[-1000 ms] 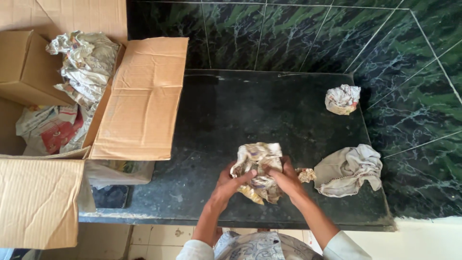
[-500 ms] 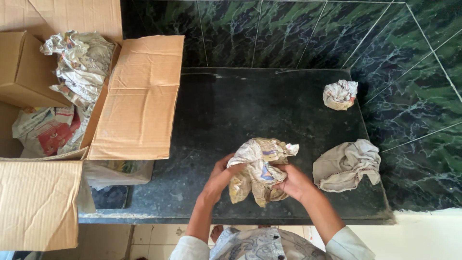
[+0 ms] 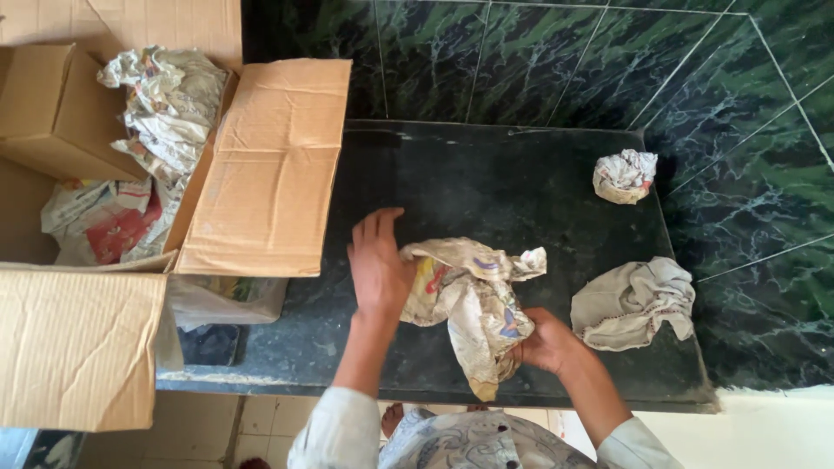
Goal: The person is unpacking several white bowls from newspaper wrapping inside a cardboard box and placing them on a counter.
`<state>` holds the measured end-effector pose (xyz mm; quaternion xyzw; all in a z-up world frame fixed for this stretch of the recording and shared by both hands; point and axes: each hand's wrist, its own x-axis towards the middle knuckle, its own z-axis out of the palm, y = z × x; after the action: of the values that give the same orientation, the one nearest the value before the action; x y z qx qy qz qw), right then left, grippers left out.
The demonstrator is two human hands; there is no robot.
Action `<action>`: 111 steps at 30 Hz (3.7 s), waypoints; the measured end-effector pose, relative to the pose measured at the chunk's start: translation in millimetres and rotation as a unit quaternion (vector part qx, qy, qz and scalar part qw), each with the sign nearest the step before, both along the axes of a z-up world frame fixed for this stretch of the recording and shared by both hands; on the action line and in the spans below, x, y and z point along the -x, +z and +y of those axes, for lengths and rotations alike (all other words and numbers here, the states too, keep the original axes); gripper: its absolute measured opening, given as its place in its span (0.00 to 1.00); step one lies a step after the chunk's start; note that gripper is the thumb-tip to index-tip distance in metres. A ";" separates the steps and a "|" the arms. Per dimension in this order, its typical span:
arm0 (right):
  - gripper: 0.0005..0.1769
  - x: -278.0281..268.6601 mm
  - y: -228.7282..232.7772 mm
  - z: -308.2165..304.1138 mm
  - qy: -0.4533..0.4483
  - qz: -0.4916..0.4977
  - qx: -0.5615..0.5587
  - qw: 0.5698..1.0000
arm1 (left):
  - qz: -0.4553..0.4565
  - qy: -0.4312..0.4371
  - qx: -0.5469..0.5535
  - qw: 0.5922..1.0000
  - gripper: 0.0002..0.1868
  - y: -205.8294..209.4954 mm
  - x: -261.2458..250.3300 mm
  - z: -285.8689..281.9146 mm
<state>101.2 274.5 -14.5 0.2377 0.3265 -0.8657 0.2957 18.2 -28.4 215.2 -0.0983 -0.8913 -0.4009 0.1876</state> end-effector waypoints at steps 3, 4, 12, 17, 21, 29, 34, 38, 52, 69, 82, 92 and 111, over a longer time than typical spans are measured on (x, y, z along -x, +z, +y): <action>0.26 -0.7 10.4 2.9 -0.026 -0.006 -0.006 1.000 | 0.046 -0.014 0.009 0.999 0.33 24.3 -31.7 7.8; 0.25 -1.6 15.0 4.4 -0.038 -0.011 -0.017 0.999 | 0.052 -0.041 -0.026 0.997 0.29 31.3 -44.9 9.9; 0.21 4.1 56.8 -9.1 -0.012 0.072 -0.113 0.991 | -0.294 -0.123 -0.189 0.929 0.30 -8.4 -84.6 35.7; 0.28 4.5 165.4 -65.1 0.033 0.114 -0.363 0.924 | -0.536 -0.094 -0.439 0.715 0.41 -81.4 -59.7 36.6; 0.29 -0.2 202.6 -84.5 0.113 0.159 -0.548 0.813 | -0.492 -0.232 -0.550 0.634 0.34 -105.4 -59.7 28.7; 0.25 -0.9 195.6 -62.0 0.085 0.213 -0.456 0.860 | -0.508 -0.191 -0.612 0.575 0.23 -150.1 -59.6 13.6; 0.17 -5.7 219.4 -64.1 0.027 0.252 -0.468 0.846 | -0.481 -0.154 -0.691 0.517 0.25 -132.8 -58.5 -1.2; 0.18 12.5 209.2 -55.8 -0.009 0.296 -0.533 0.792 | -0.518 -0.206 -0.646 0.522 0.28 -137.6 -53.2 -19.9; 0.34 57.0 192.8 -55.5 0.128 0.303 -0.359 0.873 | -0.613 -0.242 -0.481 0.577 0.33 -149.9 -51.0 -31.5; 0.24 -0.2 233.0 12.8 0.128 0.426 -0.521 0.728 | -0.478 -0.120 -0.538 0.683 0.35 -121.6 -53.6 -36.3; 0.37 -24.9 289.4 -113.1 0.076 0.581 -0.588 0.557 | -0.349 -0.019 -0.408 0.843 0.26 -156.0 -55.6 -15.3; 0.20 -24.8 263.7 -103.7 0.263 0.463 -0.729 0.431 | -0.370 -0.033 -0.467 0.803 0.25 -121.5 -59.7 -16.3; 0.12 -59.9 283.6 -103.9 0.076 0.508 -0.783 0.351 | -0.445 0.008 -0.533 0.720 0.26 -103.6 -53.4 -10.4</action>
<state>161.2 170.6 269.1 -0.1497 0.9606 -0.1468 -0.1823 71.6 -38.9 111.6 0.2142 -0.5119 -0.8060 -0.2058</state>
